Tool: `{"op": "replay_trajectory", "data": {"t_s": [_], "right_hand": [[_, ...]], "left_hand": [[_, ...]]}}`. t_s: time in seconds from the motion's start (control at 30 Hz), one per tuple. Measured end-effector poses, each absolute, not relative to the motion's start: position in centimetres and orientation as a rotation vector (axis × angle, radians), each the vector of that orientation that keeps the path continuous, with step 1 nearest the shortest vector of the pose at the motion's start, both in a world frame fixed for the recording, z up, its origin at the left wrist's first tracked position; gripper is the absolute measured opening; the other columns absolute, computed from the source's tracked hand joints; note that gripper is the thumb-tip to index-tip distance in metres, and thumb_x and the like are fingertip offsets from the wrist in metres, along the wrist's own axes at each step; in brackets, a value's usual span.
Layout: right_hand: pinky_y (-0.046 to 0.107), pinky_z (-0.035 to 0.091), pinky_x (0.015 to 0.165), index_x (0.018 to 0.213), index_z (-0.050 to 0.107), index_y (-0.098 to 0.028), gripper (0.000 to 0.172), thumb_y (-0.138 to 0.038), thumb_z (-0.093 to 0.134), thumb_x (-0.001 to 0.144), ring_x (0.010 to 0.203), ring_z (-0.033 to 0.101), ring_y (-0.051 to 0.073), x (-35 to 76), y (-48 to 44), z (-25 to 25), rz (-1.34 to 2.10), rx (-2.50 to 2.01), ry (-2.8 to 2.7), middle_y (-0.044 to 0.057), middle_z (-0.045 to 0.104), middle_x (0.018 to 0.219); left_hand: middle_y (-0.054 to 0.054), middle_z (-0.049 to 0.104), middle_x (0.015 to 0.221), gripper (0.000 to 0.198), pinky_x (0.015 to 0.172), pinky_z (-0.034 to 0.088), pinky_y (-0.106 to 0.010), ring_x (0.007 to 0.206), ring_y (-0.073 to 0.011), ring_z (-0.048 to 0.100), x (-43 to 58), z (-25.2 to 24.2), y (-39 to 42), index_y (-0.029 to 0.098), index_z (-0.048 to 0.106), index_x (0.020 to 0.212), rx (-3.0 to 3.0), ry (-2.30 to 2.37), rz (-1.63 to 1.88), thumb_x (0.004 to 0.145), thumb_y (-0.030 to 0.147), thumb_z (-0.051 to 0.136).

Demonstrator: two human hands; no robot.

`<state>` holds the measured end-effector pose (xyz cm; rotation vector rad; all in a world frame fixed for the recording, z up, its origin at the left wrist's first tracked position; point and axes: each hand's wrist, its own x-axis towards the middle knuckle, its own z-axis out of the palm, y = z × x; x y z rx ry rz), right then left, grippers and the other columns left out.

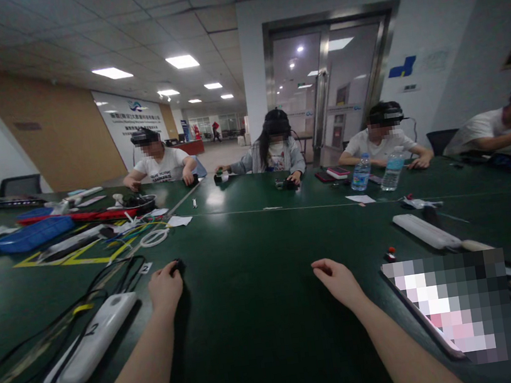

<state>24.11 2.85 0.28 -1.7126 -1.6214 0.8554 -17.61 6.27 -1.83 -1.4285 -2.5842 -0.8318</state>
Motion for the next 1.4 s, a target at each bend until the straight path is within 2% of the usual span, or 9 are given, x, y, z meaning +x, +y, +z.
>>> {"op": "replay_trajectory", "data": {"t_s": [0.57,1.4], "right_hand": [[0.032,0.047,0.083,0.101,0.063,-0.021,0.025,-0.024,0.051,0.079,0.096,0.06,0.019,24.0,2.5,0.8,0.88,-1.723,-1.592,0.003,0.065,0.102],[0.032,0.046,0.084,0.103,0.062,-0.02,0.026,-0.025,0.051,0.08,0.097,0.059,0.019,24.2,2.9,0.1,0.857,-1.712,-1.637,0.004,0.064,0.104]], "left_hand": [[-0.015,0.062,0.106,0.038,0.091,0.043,-0.035,0.101,-0.0249,0.058,-17.5,-1.7,6.2,0.018,0.063,0.114,-1.43,-2.598,-0.811,0.082,0.025,0.044],[-0.015,0.059,0.11,0.039,0.091,0.043,-0.038,0.106,-0.0278,0.054,-17.5,-1.7,6.2,0.018,0.063,0.115,-1.372,-2.643,-0.885,0.082,0.026,0.044]]}}
